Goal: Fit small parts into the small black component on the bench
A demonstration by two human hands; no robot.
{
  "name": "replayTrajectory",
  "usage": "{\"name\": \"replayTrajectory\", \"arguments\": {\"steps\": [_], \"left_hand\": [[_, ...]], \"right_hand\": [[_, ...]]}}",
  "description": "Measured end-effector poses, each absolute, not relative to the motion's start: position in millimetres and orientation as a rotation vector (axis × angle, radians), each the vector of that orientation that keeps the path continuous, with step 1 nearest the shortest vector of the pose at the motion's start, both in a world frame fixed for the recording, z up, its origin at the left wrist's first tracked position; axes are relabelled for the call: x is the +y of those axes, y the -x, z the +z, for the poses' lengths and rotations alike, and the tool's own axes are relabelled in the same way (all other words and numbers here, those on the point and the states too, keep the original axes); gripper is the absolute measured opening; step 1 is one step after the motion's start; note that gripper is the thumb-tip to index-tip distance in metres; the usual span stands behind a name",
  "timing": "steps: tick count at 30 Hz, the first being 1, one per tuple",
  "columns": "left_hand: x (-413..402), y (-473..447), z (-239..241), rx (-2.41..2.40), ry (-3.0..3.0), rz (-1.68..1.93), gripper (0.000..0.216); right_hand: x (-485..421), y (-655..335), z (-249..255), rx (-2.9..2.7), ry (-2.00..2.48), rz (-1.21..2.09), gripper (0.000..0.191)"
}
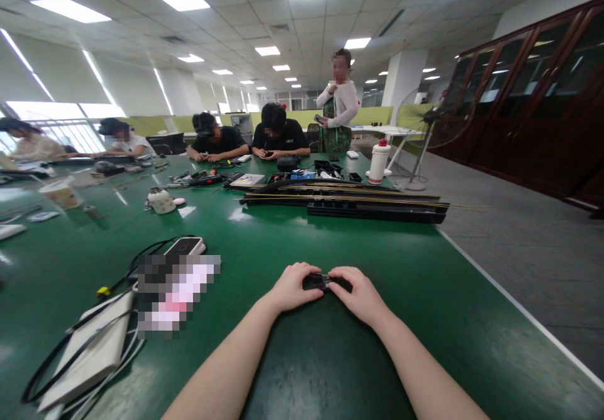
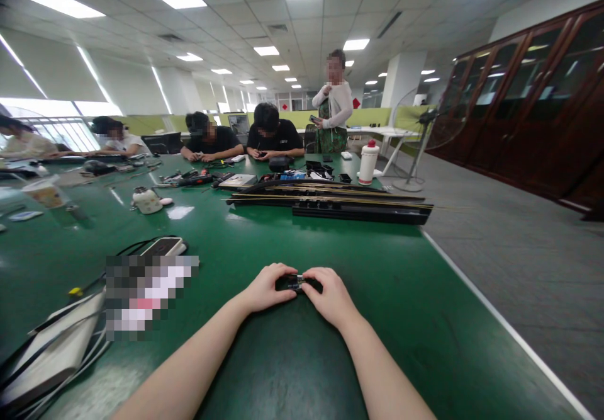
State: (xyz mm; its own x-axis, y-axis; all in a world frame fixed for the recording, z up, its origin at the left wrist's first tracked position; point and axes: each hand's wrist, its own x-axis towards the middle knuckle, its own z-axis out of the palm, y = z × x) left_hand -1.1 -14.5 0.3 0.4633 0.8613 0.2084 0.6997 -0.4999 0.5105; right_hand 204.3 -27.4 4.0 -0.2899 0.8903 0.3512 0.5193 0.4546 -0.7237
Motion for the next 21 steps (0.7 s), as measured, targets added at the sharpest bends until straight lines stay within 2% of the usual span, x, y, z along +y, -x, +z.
{"name": "replayTrajectory", "arguments": {"steps": [12,21], "left_hand": [[-15.8,1.1,1.0,1.311,-2.316,0.69,0.046],[-15.6,0.0,1.7,1.329,-2.307,0.671,0.042]], "right_hand": [[-29.9,-200.7,6.8,-2.062,1.201,0.656,0.021],[-25.7,-204.7,3.5,-1.832,1.228,0.812,0.017]]}}
